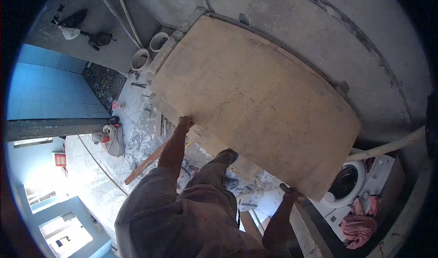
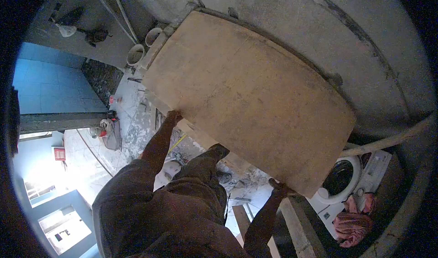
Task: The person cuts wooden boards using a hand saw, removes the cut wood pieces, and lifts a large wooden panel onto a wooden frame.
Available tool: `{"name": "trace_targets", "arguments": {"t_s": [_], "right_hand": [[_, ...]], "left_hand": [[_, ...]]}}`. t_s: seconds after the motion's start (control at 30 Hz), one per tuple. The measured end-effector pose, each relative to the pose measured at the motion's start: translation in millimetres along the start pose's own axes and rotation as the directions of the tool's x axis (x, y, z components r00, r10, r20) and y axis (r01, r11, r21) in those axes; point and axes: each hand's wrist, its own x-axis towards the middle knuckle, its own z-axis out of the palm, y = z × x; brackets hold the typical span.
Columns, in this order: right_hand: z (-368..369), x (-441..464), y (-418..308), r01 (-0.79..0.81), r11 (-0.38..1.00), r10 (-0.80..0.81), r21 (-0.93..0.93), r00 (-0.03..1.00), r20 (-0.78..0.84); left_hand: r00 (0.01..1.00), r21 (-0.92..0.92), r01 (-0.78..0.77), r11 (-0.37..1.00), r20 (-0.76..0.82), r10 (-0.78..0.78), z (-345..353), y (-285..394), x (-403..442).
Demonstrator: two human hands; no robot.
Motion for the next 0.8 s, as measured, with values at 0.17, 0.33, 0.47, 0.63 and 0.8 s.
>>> {"name": "trace_targets", "arguments": {"t_s": [0.17, 0.33, 0.47, 0.63, 0.8], "right_hand": [[0.4, -30.7, -15.5, 0.719, 0.245, -0.648, -0.65, 0.62, 0.442], [-2.8, -21.2, 27.3, 0.312, 0.946, -0.31, 0.093, 0.95, -0.029], [25.3, -79.3, -87.2, 0.23, 0.938, -0.286, -0.26, 0.937, -0.201], [37.4, -117.5, -151.6, -0.032, 0.965, 0.094, 0.26, 0.969, -0.23], [7.3, -166.4, -157.5, -0.023, 0.684, 0.45, 0.729, 0.8, -0.397]], "left_hand": [[1.0, 0.042, -0.016, 0.999, 0.013, 0.016, -10.7, -7.3, 1.6], [0.999, 0.103, -0.049, 0.993, 0.018, 0.048, -13.5, -12.3, 12.6], [0.991, 0.185, -0.104, 0.977, -0.06, 0.117, -15.8, -21.3, 22.8], [0.757, 0.632, -0.3, 0.715, -0.298, 0.581, -2.9, -24.8, 18.5], [0.403, 0.677, -0.691, 0.254, 0.07, 0.912, 99.1, -21.9, -63.6]]}}
